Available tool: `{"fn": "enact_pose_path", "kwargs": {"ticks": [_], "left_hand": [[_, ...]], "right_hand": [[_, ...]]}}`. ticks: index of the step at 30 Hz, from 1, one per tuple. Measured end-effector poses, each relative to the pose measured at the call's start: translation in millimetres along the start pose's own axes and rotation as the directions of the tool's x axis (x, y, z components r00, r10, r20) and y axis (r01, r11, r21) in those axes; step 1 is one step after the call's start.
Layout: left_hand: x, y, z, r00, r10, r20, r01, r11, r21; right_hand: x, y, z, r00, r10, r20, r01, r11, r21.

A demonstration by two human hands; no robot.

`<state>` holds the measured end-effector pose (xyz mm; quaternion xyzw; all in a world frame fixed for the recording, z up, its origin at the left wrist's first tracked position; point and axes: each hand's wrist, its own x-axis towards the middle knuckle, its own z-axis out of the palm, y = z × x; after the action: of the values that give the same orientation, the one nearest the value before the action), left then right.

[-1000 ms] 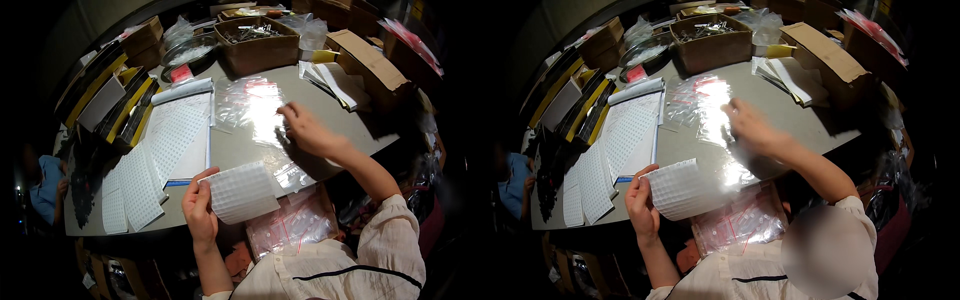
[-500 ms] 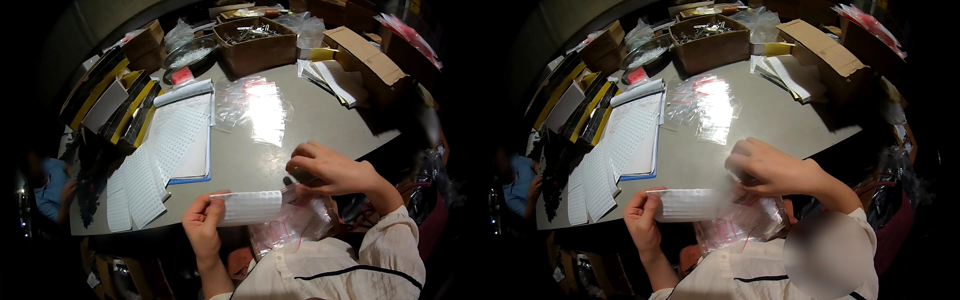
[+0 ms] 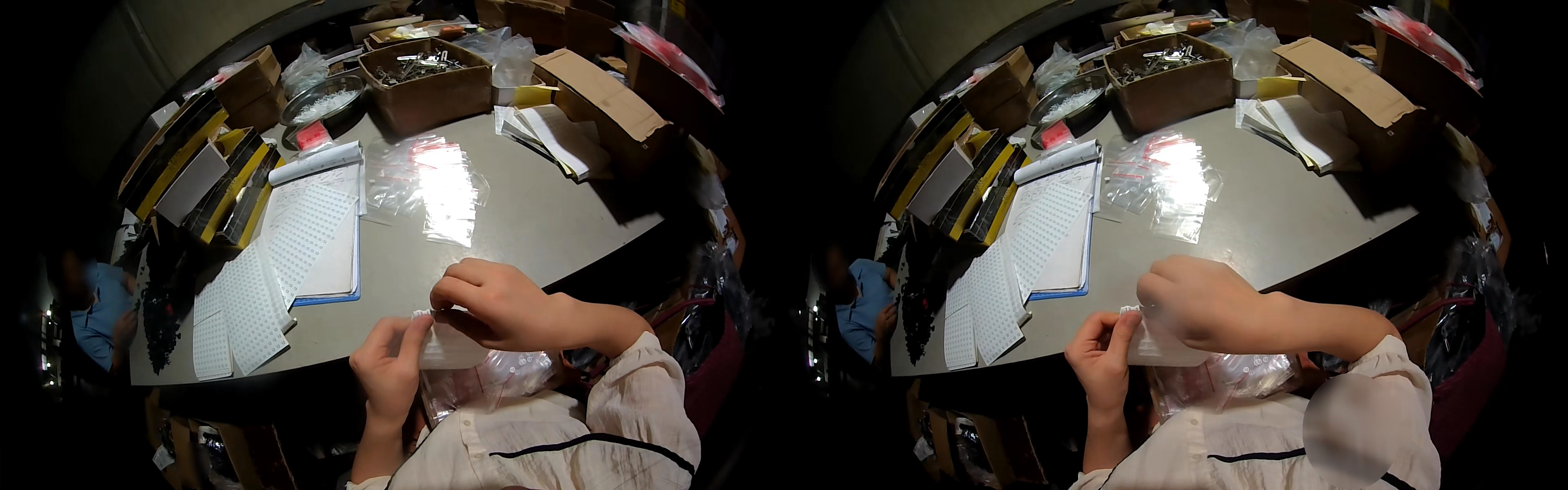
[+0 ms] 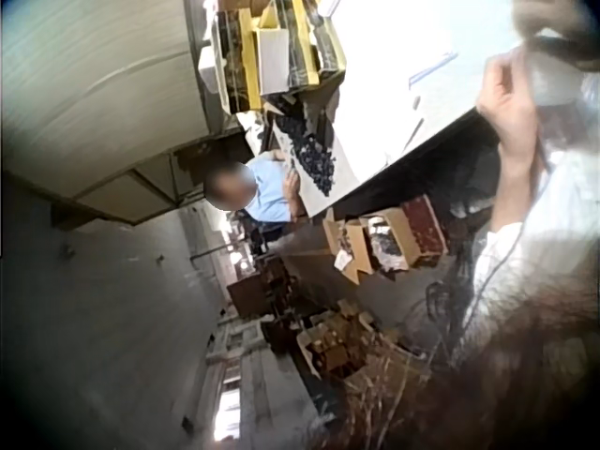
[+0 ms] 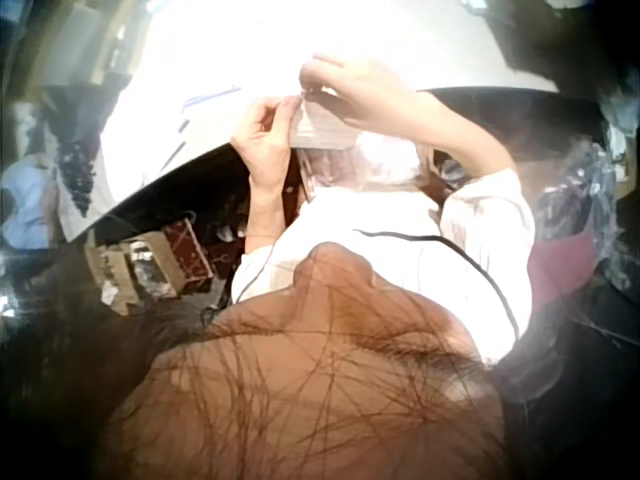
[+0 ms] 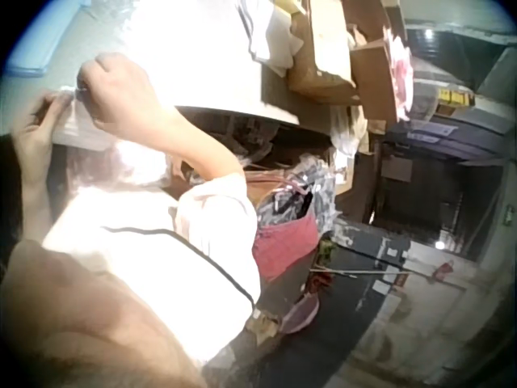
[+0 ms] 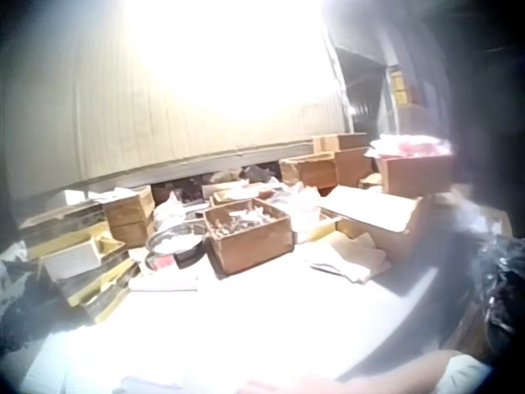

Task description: The person places small white rectangular items into clear plastic bags one by one. They handle the items and bags with both hands, folding the items and inserting them into the packaging on a cluttered table.

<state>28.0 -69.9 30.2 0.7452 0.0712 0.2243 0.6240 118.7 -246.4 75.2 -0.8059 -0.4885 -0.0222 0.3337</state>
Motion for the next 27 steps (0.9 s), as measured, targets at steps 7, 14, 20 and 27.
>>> {"fn": "enact_pose_path", "kwargs": {"ticks": [7,14,20,27], "left_hand": [[28,-13,1,0.995,-0.098,-0.01,0.099,0.994,0.054],[49,-37,-7,0.994,-0.105,-0.009,0.105,0.994,-0.03],[46,-39,-12,0.993,-0.114,0.006,0.113,0.978,-0.176],[47,-40,-19,0.987,-0.136,0.089,0.159,0.916,-0.368]], "right_hand": [[5,17,11,0.966,-0.246,-0.081,0.218,0.942,-0.254],[56,123,-32,0.936,0.336,0.103,-0.314,0.931,-0.185],[59,143,-42,0.843,0.478,0.246,-0.344,0.831,-0.437],[55,127,-55,0.878,0.377,0.295,-0.334,0.924,-0.186]]}}
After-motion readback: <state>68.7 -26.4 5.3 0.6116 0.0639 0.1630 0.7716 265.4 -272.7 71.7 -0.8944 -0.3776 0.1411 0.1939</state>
